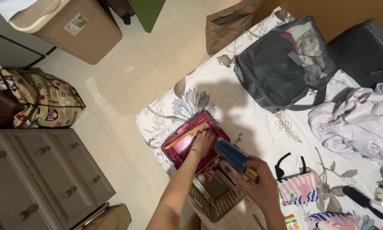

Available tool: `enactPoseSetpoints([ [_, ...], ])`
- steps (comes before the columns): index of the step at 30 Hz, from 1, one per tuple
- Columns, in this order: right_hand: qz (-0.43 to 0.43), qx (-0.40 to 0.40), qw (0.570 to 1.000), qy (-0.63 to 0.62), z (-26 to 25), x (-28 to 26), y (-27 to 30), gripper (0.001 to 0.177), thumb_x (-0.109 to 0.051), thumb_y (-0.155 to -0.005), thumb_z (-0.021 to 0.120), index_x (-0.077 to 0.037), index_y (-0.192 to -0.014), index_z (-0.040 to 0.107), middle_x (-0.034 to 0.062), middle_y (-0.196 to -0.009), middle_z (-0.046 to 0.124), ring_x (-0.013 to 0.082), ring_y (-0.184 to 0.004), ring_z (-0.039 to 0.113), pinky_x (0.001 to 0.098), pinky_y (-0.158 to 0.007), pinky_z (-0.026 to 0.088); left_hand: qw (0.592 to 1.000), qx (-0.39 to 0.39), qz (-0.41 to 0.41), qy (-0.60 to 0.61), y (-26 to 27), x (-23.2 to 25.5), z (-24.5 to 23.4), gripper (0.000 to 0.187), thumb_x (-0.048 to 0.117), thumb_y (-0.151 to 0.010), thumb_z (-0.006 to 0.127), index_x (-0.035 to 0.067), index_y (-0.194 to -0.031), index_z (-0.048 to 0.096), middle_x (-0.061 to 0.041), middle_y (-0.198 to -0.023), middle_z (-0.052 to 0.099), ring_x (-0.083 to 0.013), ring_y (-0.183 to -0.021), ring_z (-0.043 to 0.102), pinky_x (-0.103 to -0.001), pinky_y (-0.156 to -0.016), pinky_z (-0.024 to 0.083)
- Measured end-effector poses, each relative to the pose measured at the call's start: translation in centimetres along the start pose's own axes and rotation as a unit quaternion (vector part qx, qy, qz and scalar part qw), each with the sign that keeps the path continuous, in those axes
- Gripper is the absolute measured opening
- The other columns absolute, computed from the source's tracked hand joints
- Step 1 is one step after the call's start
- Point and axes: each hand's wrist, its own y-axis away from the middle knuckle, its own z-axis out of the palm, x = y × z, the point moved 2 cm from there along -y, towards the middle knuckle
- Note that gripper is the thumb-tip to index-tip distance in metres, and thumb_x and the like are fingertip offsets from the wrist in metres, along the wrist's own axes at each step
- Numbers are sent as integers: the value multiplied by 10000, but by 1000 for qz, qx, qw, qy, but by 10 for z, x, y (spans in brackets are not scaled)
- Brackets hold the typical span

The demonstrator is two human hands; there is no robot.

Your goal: The person organizes personal care items on a bed, placing a hairbrush, a small bottle, a comb, and a small box into a pink makeup case. They also open a striped pouch, remove a small box, and place it into the makeup case. The person continues to arrange items inside the case.

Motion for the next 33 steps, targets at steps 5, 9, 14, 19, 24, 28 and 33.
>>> enactPoseSetpoints([
  [5, -131, 39, 989, -65, 7, -18, -10, 468, -140, -731, 855, -70, -1125, 612, 107, -1309, 642, 187, -1149, 692, 305, -847, 618, 997, -20, -37, 59, 3, 6, 22, 769, 198, -804, 790, 165, -1484, 434, -224, -1619, 280, -467, -1329, 445, -478, -986, 498],
  [9, -114, -11, 992, -45, 35, -20, -30, 483, -178, -714, 881, -92, -1113, 622, 96, -1313, 634, 260, -1114, 687, 357, -862, 586, 976, -116, -110, 147, 34, -1, 21, 784, 206, -810, 806, 126, -1499, 441, -239, -1600, 309, -477, -1372, 449, -462, -1056, 509],
  [14, -223, -61, 970, 72, 83, -18, -60, 459, -176, -713, 831, -133, -1113, 611, 87, -1277, 622, 348, -1099, 633, 442, -895, 548, 938, -169, -146, 265, 94, -33, -12, 953, 173, -750, 871, 136, -1540, 341, -252, -1602, 213, -536, -1388, 305, -503, -1101, 383],
  [19, -234, -128, 955, 131, 128, 4, -77, 549, -132, -667, 824, -161, -1156, 575, 79, -1240, 593, 347, -1138, 596, 463, -860, 544, 981, 79, -163, 74, 124, -35, -53, 449, 74, -943, 618, 117, -1387, 570, -111, -1284, 580, -307, -1271, 535, -459, -1152, 423],
  [24, -247, -114, 946, 175, 167, 20, -98, 530, -106, -675, 804, -157, -1142, 558, 109, -1187, 588, 370, -1105, 589, 484, -852, 548, 971, 78, -207, -91, 125, -58, -77, 451, 92, -868, 591, 7, -1312, 591, -120, -1180, 582, -286, -1139, 513, -391, -967, 401],
  [28, -201, -85, 951, 221, 187, 30, -111, 574, -89, -689, 796, -129, -1198, 533, 169, -1219, 555, 407, -1110, 574, 495, -825, 554, 976, -77, -161, -125, 131, -72, -76, 709, 175, -643, 736, -24, -1302, 566, -109, -1199, 551, -281, -1175, 474, -355, -971, 369],
  [33, -178, -39, 957, 228, 188, 35, -117, 595, -110, -762, 783, -98, -1288, 506, 192, -1230, 533, 396, -1105, 573, 490, -832, 553, 977, 51, -199, -49, 132, -75, -63, 421, 76, -818, 631, -6, -1230, 595, -144, -1210, 564, -303, -1211, 501, -402, -1007, 390],
])
